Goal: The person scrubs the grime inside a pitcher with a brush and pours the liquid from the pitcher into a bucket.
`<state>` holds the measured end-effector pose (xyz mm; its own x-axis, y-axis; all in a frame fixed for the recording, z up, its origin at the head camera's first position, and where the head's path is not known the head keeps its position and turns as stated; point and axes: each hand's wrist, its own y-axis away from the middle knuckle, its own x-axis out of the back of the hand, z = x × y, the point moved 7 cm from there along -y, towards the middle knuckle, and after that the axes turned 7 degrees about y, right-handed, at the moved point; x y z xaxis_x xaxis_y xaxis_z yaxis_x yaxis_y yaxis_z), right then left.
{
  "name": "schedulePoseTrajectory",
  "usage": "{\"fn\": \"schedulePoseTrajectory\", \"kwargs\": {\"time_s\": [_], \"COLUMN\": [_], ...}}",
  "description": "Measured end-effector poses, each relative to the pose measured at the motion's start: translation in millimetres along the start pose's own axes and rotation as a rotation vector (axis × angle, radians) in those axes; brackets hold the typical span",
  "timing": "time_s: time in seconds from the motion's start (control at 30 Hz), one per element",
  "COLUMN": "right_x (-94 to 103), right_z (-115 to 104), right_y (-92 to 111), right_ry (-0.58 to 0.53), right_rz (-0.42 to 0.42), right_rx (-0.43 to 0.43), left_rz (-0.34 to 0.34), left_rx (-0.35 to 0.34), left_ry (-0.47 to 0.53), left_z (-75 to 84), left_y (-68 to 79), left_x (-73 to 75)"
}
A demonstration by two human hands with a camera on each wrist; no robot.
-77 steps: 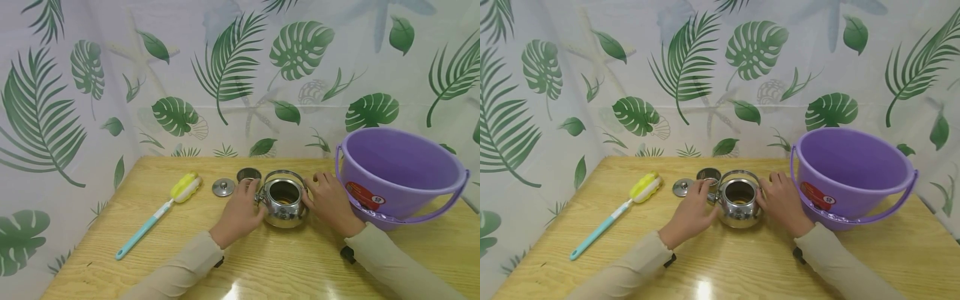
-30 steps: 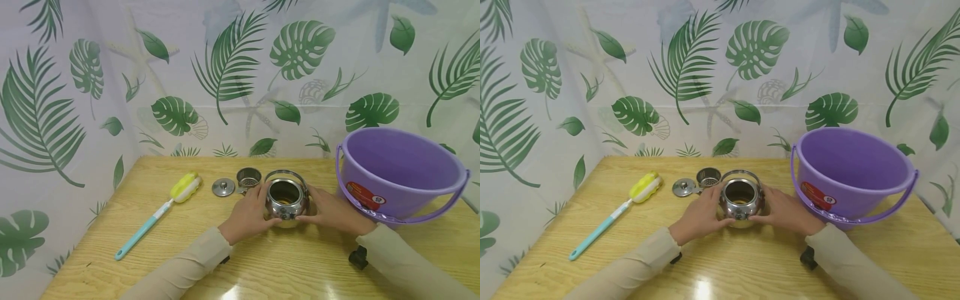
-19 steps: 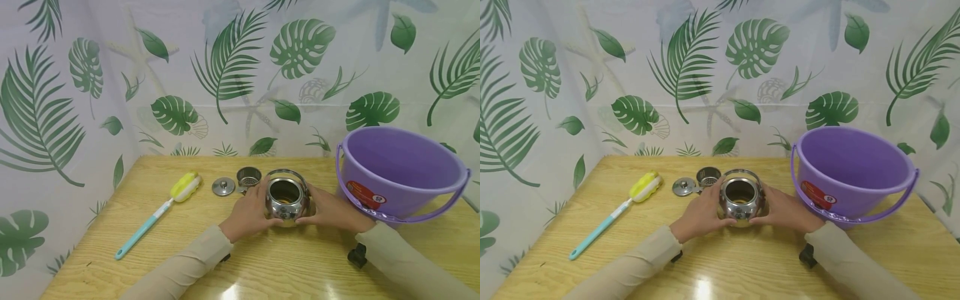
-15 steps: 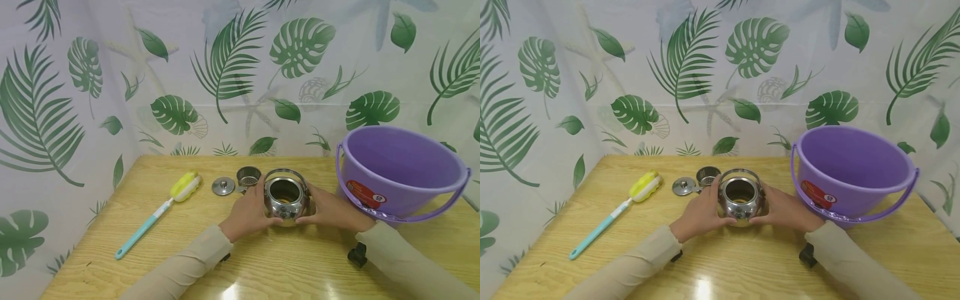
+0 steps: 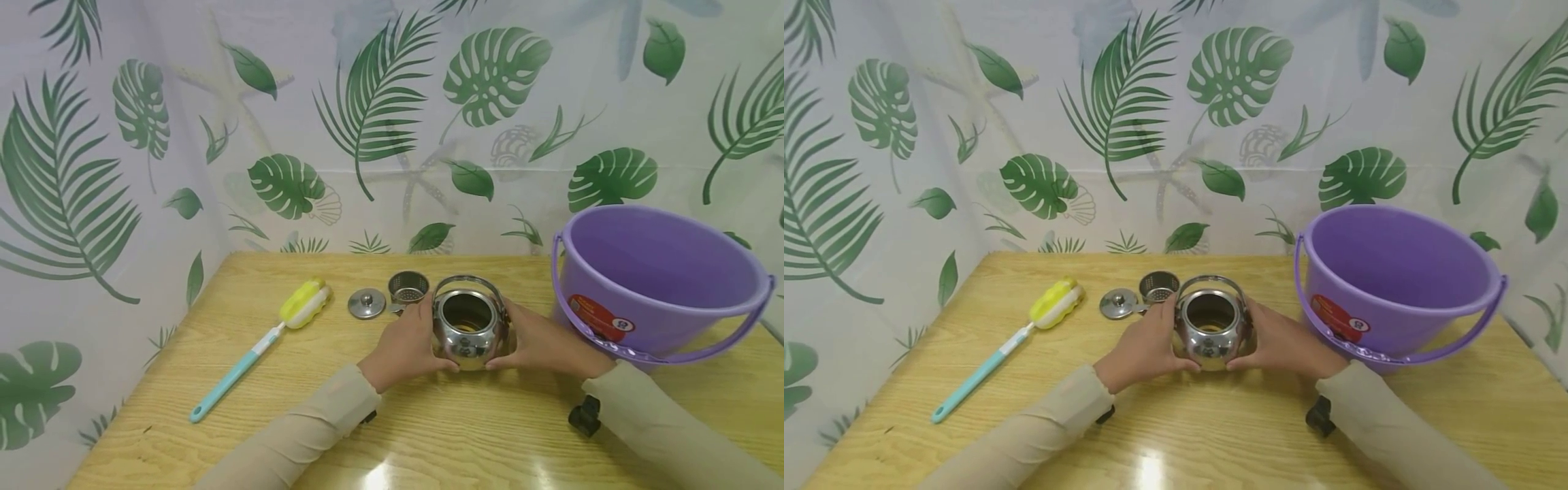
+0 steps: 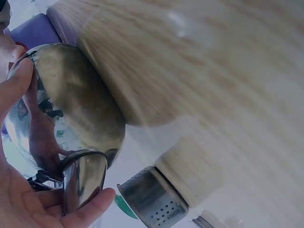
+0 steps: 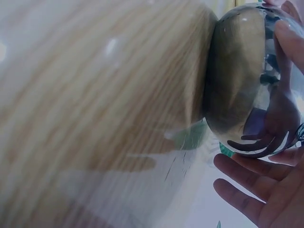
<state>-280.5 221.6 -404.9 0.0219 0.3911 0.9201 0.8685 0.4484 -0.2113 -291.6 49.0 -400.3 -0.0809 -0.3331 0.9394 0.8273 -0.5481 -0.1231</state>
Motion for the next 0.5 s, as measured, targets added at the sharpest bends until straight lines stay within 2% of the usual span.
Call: {"fn": "schedulePoseTrajectory", "kwargs": {"time_s": [0.5], "right_x": [1.5], "right_z": [-1.1], "right_y": [-1.2], "right_ry": [-0.005], "right_rz": [0.046], "right_rx": [0.003], "left_rz": [0.036], "left_rx": [-0.017], "left_ry": [-0.026], "left_z": [2.7], "left_y": [-2.0], "left_x": [4.7]}}
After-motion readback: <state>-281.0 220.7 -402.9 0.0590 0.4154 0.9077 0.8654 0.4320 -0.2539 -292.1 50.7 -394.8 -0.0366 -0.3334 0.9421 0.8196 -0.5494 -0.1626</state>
